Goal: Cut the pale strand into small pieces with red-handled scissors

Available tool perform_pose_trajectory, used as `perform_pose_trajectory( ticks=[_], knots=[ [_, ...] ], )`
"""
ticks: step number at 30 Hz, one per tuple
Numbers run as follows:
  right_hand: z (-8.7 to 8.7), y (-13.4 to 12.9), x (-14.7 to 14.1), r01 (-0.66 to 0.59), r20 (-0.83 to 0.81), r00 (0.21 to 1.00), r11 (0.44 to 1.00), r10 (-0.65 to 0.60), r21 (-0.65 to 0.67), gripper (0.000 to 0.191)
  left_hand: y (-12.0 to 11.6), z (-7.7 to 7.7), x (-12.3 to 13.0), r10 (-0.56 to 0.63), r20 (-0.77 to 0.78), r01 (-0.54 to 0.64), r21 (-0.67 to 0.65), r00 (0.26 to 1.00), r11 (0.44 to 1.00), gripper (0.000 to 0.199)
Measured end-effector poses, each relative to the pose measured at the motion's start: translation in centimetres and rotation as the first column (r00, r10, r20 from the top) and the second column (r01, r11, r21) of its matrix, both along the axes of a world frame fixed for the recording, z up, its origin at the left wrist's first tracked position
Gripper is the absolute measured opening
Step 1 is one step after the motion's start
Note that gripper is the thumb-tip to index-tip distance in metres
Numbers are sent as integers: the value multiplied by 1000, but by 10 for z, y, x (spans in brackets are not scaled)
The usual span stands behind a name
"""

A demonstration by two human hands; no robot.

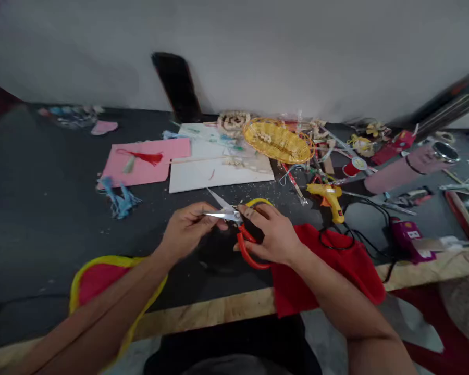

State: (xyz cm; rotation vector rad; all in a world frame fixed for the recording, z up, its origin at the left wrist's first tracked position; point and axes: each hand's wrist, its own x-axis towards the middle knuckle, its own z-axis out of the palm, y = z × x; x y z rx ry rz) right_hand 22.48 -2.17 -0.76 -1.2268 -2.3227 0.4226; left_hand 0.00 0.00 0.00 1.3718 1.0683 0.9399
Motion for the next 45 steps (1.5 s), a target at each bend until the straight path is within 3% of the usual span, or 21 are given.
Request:
perform_pose_trajectory(
  ticks=[6, 12, 18, 22, 27, 30, 33, 37, 45],
  knots=[
    [0, -1, -1, -34, -29, 999, 998, 36, 61, 78, -1, 2, -2, -78, 140, 95, -126, 987, 987, 19],
    [4, -2, -1, -38, -1, 999, 997, 39, 72, 74, -1, -1, -1, -68, 235, 116, -197, 970, 974, 26],
    [4, 1, 3, -77, 18, 997, 996, 77, 40, 76, 3, 3, -2, -141, 313, 250, -344, 939, 905, 36],
    [3, 1, 3, -95, -4, 995, 993, 96, 71, 75, 4, 4, -2, -144, 315, 269, -402, 938, 875, 39],
    [3, 0, 0, -41, 17, 999, 998, 40, 49, 75, 3, 1, 2, -84, 262, 173, -338, 961, 925, 35],
    [3, 0, -2, 18, -6, 1000, 1000, -18, 2, 69, 1, 1, 6, 7, 121, 18, -206, 993, 978, 29],
    [2, 0, -4, 28, -38, 999, 999, -29, -29, 66, 0, 2, 8, 88, -6, -88, -116, 996, 989, 20],
    [1, 1, -2, 36, 4, 999, 998, -36, -43, 74, 0, 4, 6, 44, -39, -47, -99, 998, 994, 16],
    [0, 0, 0, -22, 2, 1000, 1000, 22, 0, 74, 1, 2, 2, -42, 143, 72, -208, 989, 975, 17]
  ],
)
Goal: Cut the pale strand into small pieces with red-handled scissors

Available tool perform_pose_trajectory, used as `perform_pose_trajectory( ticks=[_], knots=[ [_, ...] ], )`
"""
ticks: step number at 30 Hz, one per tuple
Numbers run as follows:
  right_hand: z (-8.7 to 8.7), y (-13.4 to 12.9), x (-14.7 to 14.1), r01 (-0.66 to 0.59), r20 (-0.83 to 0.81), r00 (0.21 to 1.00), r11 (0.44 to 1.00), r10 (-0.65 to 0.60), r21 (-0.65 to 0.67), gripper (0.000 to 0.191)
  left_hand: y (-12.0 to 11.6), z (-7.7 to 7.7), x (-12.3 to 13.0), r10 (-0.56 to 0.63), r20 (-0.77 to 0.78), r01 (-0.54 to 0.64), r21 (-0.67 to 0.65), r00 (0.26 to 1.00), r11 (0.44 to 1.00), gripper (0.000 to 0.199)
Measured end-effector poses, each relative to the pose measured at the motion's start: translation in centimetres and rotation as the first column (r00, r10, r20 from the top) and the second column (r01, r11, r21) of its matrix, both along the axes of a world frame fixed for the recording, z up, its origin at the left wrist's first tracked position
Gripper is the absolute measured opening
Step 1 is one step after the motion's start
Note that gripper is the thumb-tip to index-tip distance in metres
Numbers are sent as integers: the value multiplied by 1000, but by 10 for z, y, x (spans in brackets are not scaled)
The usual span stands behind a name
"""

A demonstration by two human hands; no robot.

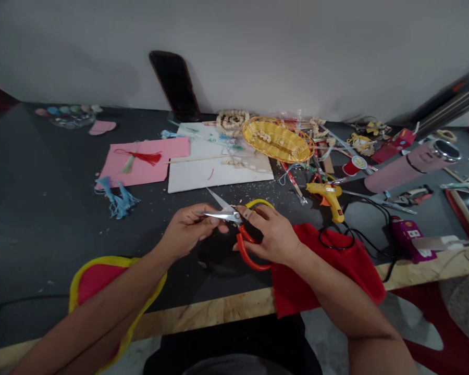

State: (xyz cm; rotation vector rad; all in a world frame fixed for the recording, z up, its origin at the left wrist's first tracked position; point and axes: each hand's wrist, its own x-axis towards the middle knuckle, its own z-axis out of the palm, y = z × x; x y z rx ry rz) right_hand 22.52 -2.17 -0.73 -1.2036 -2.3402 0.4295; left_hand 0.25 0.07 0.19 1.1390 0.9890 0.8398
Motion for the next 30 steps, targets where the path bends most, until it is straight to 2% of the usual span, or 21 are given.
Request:
perform_pose_trajectory(
  ticks=[3, 6, 12, 17, 21, 27, 30],
  knots=[
    [2, -1, -1, 10, 12, 1000, 1000, -11, 25, 71, -1, 2, 2, 16, 21, -15, -14, 1000, 1000, 17],
    [3, -1, -1, 28, 25, 999, 1000, -28, -5, 72, -1, 4, 1, 21, 19, -21, -22, 1000, 1000, 20],
    [2, 2, 2, -25, 3, 1000, 1000, 25, -8, 79, 1, 1, -4, -115, 94, 125, -105, 989, 987, 31],
    [2, 2, 2, -59, 9, 998, 998, 59, 13, 78, 1, -2, -5, -118, 97, 129, -122, 988, 984, 33],
    [4, 0, 0, -18, 41, 999, 999, 16, 39, 75, 1, -4, -2, -77, 69, 82, -74, 995, 994, 28],
    [2, -1, -4, 56, -7, 998, 997, -57, -43, 70, -1, -1, 5, 118, -129, -107, 93, 985, 990, 18],
    [2, 0, -2, 56, 5, 998, 998, -56, -38, 72, -2, 0, 4, 123, -183, -98, 137, 975, 986, 13]
  ],
)
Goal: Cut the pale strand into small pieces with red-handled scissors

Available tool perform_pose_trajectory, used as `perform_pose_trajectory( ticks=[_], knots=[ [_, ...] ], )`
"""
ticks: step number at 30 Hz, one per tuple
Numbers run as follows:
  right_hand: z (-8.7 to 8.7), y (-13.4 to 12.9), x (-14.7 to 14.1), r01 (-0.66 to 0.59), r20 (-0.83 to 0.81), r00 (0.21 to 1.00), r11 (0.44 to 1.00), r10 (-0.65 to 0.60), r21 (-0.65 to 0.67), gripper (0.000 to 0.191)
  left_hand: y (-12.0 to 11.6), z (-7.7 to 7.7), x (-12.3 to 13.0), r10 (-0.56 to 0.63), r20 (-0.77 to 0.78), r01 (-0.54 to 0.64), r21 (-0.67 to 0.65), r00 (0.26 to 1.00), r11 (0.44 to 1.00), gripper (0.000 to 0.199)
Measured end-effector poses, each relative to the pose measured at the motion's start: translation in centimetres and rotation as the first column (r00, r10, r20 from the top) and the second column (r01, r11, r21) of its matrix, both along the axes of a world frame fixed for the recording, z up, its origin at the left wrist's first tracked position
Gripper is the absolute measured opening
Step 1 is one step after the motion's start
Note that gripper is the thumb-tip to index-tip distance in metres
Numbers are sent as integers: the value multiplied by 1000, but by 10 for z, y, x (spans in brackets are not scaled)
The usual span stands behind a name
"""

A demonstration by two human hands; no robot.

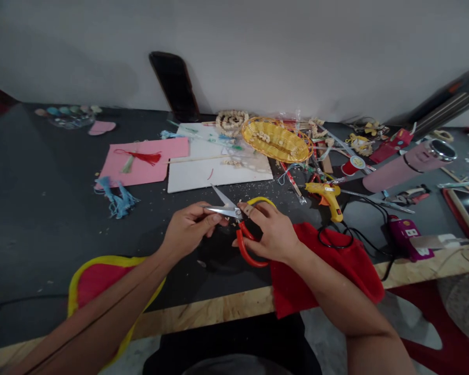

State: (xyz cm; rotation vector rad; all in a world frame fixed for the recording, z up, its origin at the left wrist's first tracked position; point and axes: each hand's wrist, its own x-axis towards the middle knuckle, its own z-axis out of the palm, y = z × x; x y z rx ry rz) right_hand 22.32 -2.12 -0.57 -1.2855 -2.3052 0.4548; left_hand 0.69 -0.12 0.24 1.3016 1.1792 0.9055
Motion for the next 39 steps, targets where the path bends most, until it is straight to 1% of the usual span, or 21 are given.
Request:
perform_pose_trajectory(
  ticks=[3, 7, 11, 18, 24, 30, 32, 34, 37, 39],
  knots=[
    [0, 1, 2, -6, 29, 1000, 1000, 6, 7, 76, 0, 0, -2, -43, 25, 44, -9, 999, 999, 14],
    [-1, 1, 3, -27, 29, 999, 1000, 26, 12, 78, 2, -3, -5, -79, 62, 81, -30, 995, 996, 17],
    [-2, 1, 2, -46, 34, 998, 998, 44, 41, 75, 1, -3, -5, -73, 52, 76, -58, 996, 995, 19],
    [0, 0, 2, -29, 46, 999, 999, 27, 46, 74, 0, 3, -4, -70, 91, 77, -86, 993, 993, 23],
    [0, 1, 4, -68, 11, 998, 997, 68, 19, 81, 1, 3, -6, -162, 208, 197, -162, 965, 967, 31],
    [0, 1, 2, -103, -12, 995, 994, 103, 48, 76, 2, -3, -8, -197, 306, 264, -197, 931, 944, 34],
    [2, 0, 2, -104, 6, 995, 992, 104, 66, 76, 2, -3, -8, -191, 307, 256, -189, 932, 948, 32],
    [4, -1, 1, -83, 15, 997, 995, 82, 64, 75, 2, -3, -6, -164, 275, 216, -170, 947, 962, 30],
    [4, -1, -1, -36, -16, 999, 999, 37, 19, 69, 1, -2, -1, -80, 175, 100, -110, 981, 989, 26],
    [4, -1, -2, -24, -49, 999, 1000, 23, -16, 67, 0, -2, 1, -23, 116, 30, -63, 993, 998, 22]
  ],
)
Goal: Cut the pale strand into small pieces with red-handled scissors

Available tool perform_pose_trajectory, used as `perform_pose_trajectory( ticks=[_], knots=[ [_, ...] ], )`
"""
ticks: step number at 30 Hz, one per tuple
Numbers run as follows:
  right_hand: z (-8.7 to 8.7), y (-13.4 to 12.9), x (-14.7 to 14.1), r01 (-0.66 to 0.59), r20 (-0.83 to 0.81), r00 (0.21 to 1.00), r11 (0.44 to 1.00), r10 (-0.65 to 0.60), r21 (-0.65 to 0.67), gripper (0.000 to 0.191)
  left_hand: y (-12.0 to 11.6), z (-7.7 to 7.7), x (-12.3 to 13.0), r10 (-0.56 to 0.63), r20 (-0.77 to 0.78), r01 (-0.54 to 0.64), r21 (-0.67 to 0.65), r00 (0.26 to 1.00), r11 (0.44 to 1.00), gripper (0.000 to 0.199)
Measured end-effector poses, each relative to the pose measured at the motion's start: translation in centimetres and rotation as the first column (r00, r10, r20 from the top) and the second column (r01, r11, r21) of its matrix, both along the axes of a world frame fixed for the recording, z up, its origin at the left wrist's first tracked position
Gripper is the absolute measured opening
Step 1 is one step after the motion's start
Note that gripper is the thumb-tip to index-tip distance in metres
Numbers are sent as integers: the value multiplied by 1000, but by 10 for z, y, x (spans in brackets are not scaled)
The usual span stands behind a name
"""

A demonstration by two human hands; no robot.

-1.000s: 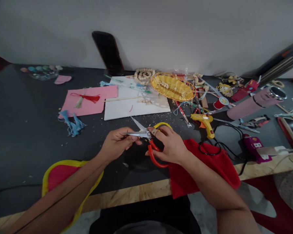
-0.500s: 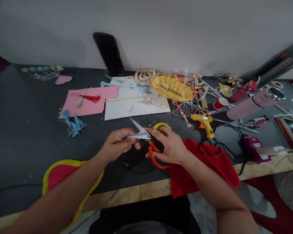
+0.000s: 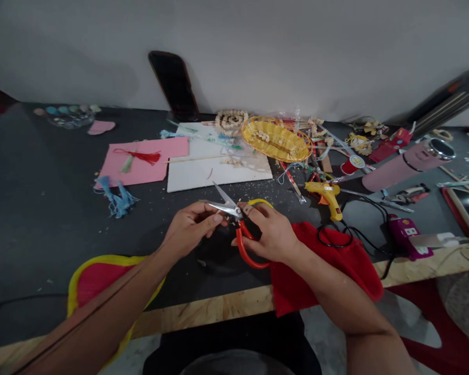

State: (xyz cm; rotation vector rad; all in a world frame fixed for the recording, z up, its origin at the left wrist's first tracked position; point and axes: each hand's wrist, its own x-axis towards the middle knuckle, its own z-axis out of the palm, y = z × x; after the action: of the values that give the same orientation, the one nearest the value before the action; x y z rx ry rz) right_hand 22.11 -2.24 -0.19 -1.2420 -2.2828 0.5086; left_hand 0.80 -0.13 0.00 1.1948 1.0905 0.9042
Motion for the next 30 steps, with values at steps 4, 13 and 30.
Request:
perform_pose_trajectory(
  ticks=[4, 13, 30],
  knots=[
    [-1, 1, 1, 16, 21, 1000, 1000, -16, -20, 72, 0, -1, 0, 23, -52, -20, 46, 998, 999, 17],
    [-5, 2, 3, -28, 56, 998, 1000, 28, 7, 76, 3, -1, -8, -123, -11, 123, -22, 992, 992, 22],
    [-5, 3, 5, -72, 50, 996, 997, 70, 40, 82, 3, -3, -10, -240, 180, 267, -142, 954, 953, 36]
  ],
)
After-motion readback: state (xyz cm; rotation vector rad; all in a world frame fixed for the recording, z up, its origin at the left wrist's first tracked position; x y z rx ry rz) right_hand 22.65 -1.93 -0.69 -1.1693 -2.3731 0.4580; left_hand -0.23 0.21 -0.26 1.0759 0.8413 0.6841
